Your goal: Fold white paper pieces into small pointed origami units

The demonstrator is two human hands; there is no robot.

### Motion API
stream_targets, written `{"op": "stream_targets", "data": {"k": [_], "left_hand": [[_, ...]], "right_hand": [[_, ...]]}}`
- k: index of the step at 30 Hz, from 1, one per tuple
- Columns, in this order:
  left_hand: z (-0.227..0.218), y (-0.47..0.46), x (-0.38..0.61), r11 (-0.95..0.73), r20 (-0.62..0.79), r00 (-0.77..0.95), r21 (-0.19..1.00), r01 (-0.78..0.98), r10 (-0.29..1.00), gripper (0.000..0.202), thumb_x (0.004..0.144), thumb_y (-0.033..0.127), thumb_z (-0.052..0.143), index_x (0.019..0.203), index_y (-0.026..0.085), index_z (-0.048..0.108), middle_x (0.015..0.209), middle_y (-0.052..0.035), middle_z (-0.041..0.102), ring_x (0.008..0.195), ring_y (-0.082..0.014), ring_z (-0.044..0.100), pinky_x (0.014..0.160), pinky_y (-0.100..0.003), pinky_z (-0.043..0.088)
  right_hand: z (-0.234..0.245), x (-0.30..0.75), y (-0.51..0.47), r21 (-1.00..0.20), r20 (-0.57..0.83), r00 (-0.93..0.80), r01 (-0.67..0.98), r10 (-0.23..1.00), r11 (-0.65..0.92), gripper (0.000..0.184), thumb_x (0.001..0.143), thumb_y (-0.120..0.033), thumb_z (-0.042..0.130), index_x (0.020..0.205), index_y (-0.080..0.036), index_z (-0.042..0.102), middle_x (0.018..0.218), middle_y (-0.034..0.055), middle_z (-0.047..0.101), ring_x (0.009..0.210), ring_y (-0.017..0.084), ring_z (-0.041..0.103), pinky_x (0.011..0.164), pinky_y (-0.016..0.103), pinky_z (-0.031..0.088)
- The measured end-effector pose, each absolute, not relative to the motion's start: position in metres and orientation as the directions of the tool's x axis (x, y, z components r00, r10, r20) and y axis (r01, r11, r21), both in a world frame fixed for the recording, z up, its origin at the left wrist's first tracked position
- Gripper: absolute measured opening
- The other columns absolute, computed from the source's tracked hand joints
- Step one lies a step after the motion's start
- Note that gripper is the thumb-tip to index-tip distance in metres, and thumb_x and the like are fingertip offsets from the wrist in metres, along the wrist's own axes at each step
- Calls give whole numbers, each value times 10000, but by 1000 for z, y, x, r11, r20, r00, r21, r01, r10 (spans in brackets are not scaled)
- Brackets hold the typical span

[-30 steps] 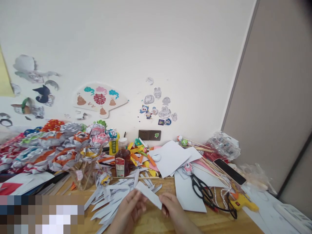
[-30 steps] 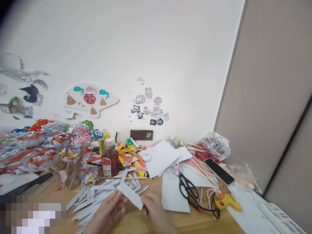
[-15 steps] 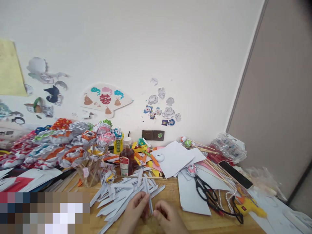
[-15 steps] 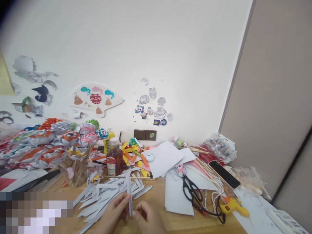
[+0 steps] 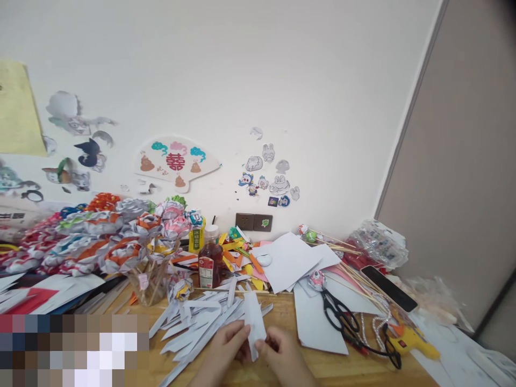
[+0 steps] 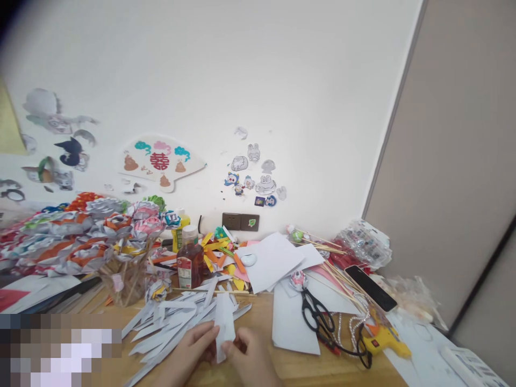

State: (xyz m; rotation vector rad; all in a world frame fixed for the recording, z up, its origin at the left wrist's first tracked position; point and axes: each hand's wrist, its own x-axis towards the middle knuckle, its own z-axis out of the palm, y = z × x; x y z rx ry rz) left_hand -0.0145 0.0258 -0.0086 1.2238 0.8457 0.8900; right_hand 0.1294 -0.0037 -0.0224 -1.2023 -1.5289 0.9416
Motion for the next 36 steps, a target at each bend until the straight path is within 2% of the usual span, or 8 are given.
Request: {"op": "stream_targets", "data": {"k": [5,10,17,24,28,32,36], "left_hand": [[-3,21,-15,132,-73,427,985,-110,901,361,628,491,608,553,141,557,465,37,504,468,-114,451,484,-219,352],[4,14,-15,143,-89,403,984,-105,911,296,641,410,594,511,156,516,466,45,474,488,-113,418,504,-218,329],[12,6,-13,140,-89,374,984,-113,923,284,670,400,558,531,155,523,479,46,488,497,-112,419,514,-214,326],[12,8,-13,115,-54,443,987,-112,895,369,654,511,571,581,150,552,478,35,515,471,-115,452,483,-219,330],[-1,5,-3,59,29,544,988,-143,839,449,520,505,700,757,158,542,592,30,558,477,-106,469,460,-213,353],[-13,4,2,-6,43,507,997,-75,861,380,650,484,620,768,143,502,571,36,539,409,-79,455,423,-206,335],[-12,6,0,-17,66,499,995,-102,864,370,649,476,618,739,141,489,570,27,552,392,-78,456,406,-205,342]], "right_hand": [[-20,135,-3,-966,171,-157,170,973,197,424,727,-515,536,735,-103,634,604,8,557,547,135,455,517,224,343],[-24,140,-1,-976,144,-186,133,972,170,378,729,-468,571,742,-99,650,614,18,587,542,137,483,500,218,350],[-28,142,1,-982,131,-227,106,965,158,321,727,-417,606,784,-107,662,720,49,657,657,180,566,606,257,417],[-28,142,2,-984,134,-220,83,966,156,354,717,-451,602,760,-104,662,657,37,645,618,174,566,597,267,425],[-25,138,0,-987,132,-167,69,977,145,387,704,-493,593,737,-109,627,614,22,607,559,153,538,532,243,401],[-25,137,-1,-990,113,-184,64,976,126,428,720,-542,544,659,-119,568,496,-20,516,445,113,471,458,218,351],[-27,140,2,-988,119,-190,75,975,135,458,773,-554,462,613,-131,528,493,-24,492,441,88,417,454,201,308]]}}
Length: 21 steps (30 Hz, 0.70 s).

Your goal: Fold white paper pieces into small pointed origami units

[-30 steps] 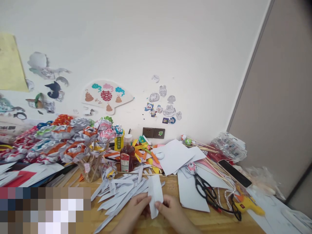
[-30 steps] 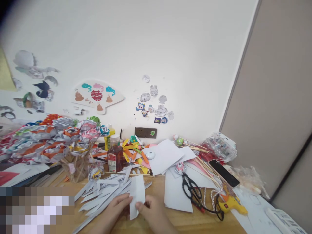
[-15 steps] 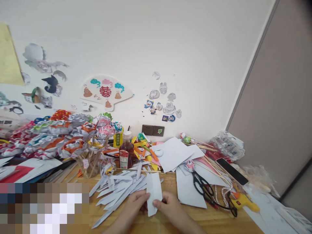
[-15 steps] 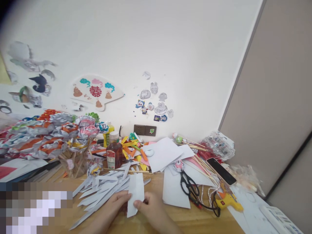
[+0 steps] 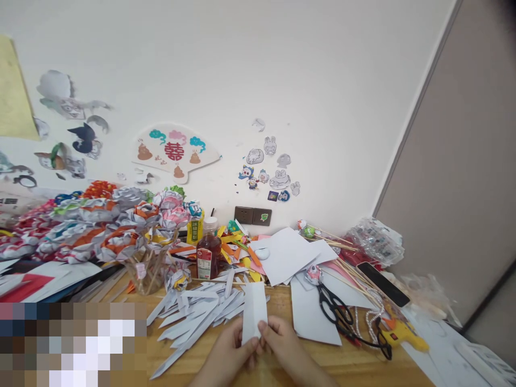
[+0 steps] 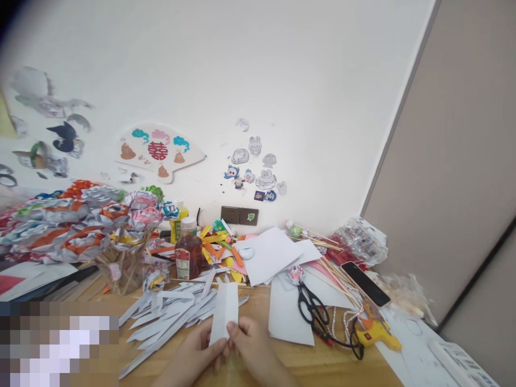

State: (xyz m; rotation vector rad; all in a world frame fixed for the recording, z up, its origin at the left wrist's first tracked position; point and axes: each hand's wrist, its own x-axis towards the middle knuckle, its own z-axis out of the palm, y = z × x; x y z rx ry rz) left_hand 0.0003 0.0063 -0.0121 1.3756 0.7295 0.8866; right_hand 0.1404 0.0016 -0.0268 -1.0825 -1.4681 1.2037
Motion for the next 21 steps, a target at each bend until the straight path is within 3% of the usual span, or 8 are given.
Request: {"op": "stream_targets", "data": {"k": [5,21], "left_hand": [[-9,9,-1,-22,74,495,994,-111,865,356,643,463,615,727,139,496,575,16,566,388,-83,463,393,-207,357],[-6,4,-1,5,29,505,998,-65,863,177,655,300,582,661,135,519,549,16,572,393,-99,489,414,-218,364]], "right_hand": [[-25,145,4,-990,103,-231,74,967,124,447,733,-579,493,607,-151,489,482,-39,470,418,80,374,422,193,276],[-24,141,0,-981,142,-237,97,961,169,322,768,-431,532,610,-159,467,492,-42,496,448,86,413,463,198,309]]}}
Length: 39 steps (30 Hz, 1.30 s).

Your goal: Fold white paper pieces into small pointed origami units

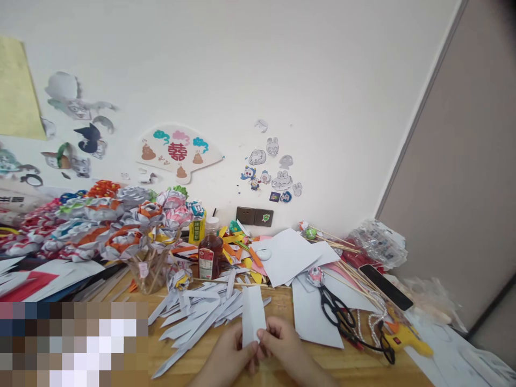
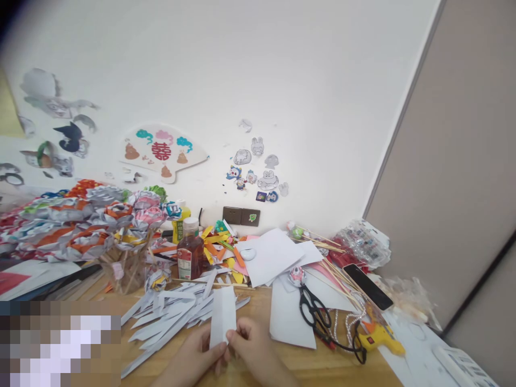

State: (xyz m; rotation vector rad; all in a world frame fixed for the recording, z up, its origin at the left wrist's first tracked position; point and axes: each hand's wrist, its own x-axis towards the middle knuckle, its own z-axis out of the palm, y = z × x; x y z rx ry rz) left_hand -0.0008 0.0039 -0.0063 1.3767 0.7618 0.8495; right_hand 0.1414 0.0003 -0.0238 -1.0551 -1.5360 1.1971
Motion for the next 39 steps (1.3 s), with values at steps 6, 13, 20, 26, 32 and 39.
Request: {"op": "stream_targets", "data": {"k": [6,13,20,26,32,39], "left_hand": [[-10,8,-1,31,17,528,996,-82,849,269,631,376,626,672,136,512,561,5,594,390,-100,503,414,-217,371],[-10,10,-3,39,31,568,993,-110,822,447,574,563,637,660,137,528,576,-3,597,397,-96,498,407,-211,373],[-10,10,-2,32,40,572,993,-114,819,468,564,579,640,657,132,540,584,-12,604,407,-102,504,417,-216,375],[-4,8,-2,45,20,560,994,-102,828,431,584,547,638,656,135,533,561,-1,590,392,-98,486,408,-216,361],[-3,8,-2,47,-1,543,996,-70,840,391,593,510,636,639,142,514,533,9,575,382,-99,478,409,-219,346],[-10,8,0,54,-21,534,998,-45,845,373,612,489,623,672,143,497,507,28,562,372,-96,477,404,-215,346]], "right_hand": [[-27,142,1,-980,142,-244,100,959,171,345,777,-459,510,622,-153,476,501,-36,494,460,94,423,477,204,315],[-25,146,0,-978,147,-311,96,939,185,414,784,-549,452,657,-157,498,535,-32,488,488,99,424,498,210,328],[-20,142,-4,-972,158,-292,121,943,200,382,818,-496,439,659,-154,496,534,-39,480,495,99,418,514,210,329],[-25,142,-2,-966,148,-253,171,956,195,378,822,-482,441,637,-157,494,525,-38,481,491,103,426,505,208,330],[-28,141,-1,-962,126,-225,211,966,175,341,809,-449,468,641,-155,506,508,-40,487,476,102,429,480,205,325],[-28,140,-3,-956,124,-196,237,973,170,304,802,-403,485,641,-153,548,523,-29,525,499,116,463,491,212,334]]}}
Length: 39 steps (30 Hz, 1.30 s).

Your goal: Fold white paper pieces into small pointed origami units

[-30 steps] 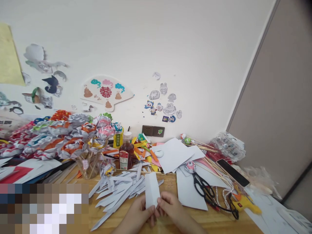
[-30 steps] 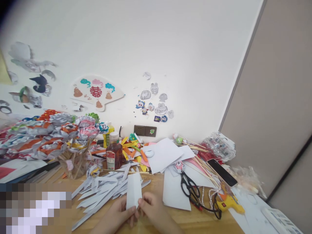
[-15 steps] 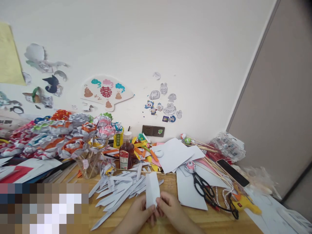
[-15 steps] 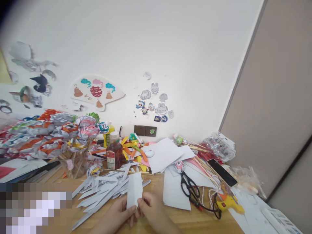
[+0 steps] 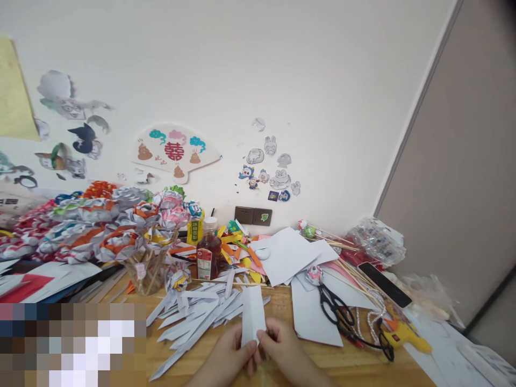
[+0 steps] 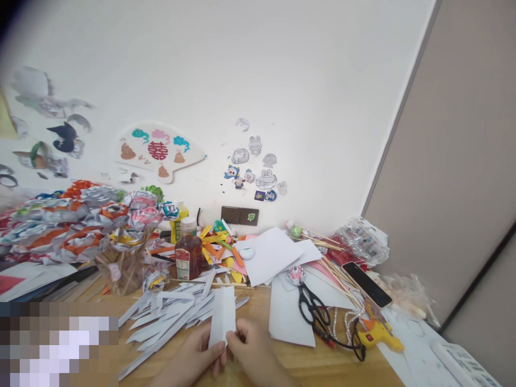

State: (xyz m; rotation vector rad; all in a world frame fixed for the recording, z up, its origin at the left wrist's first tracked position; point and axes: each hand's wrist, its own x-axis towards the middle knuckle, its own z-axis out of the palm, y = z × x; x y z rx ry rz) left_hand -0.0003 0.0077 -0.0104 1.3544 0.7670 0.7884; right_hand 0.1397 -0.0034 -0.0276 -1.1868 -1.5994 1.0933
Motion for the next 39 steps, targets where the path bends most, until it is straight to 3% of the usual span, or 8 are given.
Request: {"op": "stream_targets", "data": {"k": [18,26,32,39], "left_hand": [[-12,12,-2,82,-6,551,990,-113,834,411,572,517,662,676,153,503,525,6,617,365,-95,494,379,-207,374],[-10,10,-3,66,11,554,991,-120,832,371,610,470,650,695,138,508,546,-10,630,364,-91,501,374,-199,363],[-1,5,-2,114,-43,556,989,-94,830,350,592,448,656,689,142,519,520,-16,632,382,-124,508,368,-224,377],[-1,10,-7,68,-35,280,991,-111,959,332,592,476,635,637,158,546,573,26,579,575,-152,518,539,-245,402]], "right_hand": [[-36,144,3,-961,151,-250,190,957,201,466,812,-546,409,586,-153,518,522,-27,488,476,99,440,479,197,338],[-38,144,2,-960,141,-223,209,965,189,388,842,-445,412,611,-151,513,503,-37,471,467,97,437,468,194,327],[-31,142,-1,-949,145,-219,245,965,198,319,829,-279,414,538,-164,479,467,-47,454,445,95,430,459,193,321],[-17,141,-9,-909,176,-209,340,962,240,270,751,-143,433,483,-171,438,485,-57,418,480,97,410,472,192,305]]}}
